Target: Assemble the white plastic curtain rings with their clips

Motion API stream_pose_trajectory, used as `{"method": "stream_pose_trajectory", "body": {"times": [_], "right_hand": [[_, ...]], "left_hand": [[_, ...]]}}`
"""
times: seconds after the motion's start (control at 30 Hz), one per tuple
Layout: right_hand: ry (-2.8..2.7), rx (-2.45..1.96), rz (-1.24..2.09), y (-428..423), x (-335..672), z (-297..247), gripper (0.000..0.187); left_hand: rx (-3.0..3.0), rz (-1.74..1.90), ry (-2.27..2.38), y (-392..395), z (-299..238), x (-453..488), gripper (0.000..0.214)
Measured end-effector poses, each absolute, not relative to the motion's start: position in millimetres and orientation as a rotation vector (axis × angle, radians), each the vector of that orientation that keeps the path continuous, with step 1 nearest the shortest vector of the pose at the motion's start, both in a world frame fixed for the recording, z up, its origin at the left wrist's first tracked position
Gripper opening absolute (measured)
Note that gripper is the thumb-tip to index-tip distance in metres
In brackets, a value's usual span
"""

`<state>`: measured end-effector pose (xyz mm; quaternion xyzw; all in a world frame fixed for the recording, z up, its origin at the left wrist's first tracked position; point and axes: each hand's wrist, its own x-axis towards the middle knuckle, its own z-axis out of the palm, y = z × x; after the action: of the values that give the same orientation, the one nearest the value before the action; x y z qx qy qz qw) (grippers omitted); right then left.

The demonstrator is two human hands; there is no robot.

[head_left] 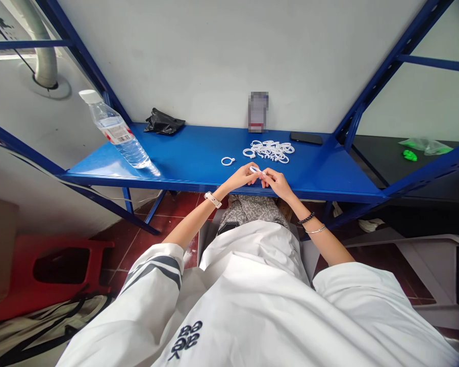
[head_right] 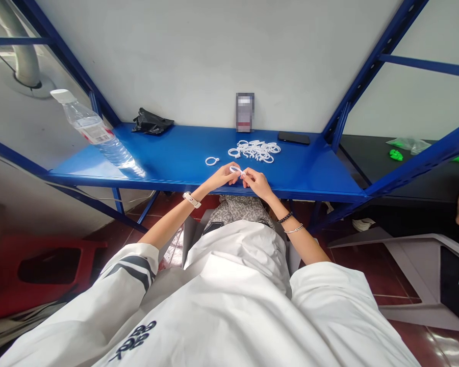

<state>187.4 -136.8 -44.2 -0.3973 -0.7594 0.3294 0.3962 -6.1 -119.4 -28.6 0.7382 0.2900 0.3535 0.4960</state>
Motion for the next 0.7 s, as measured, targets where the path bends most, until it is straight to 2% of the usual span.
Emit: {"method": "stream_pose_trajectory", "body": {"times": [0.43,0.7], "right_hand": [[-1.905,-0.990,0.884,-134.2,187.5,-44.9,0.043],[-1.918,-1.002,0.903,-134.7,187.3,-43.3,0.044]], "left_hand": [[1.808,0.826,0.683,-118.1,-28.3,-9.2,0.047],[1.759,0.847,0.681,-121.8,-23.1,-8.4,0.041]]}}
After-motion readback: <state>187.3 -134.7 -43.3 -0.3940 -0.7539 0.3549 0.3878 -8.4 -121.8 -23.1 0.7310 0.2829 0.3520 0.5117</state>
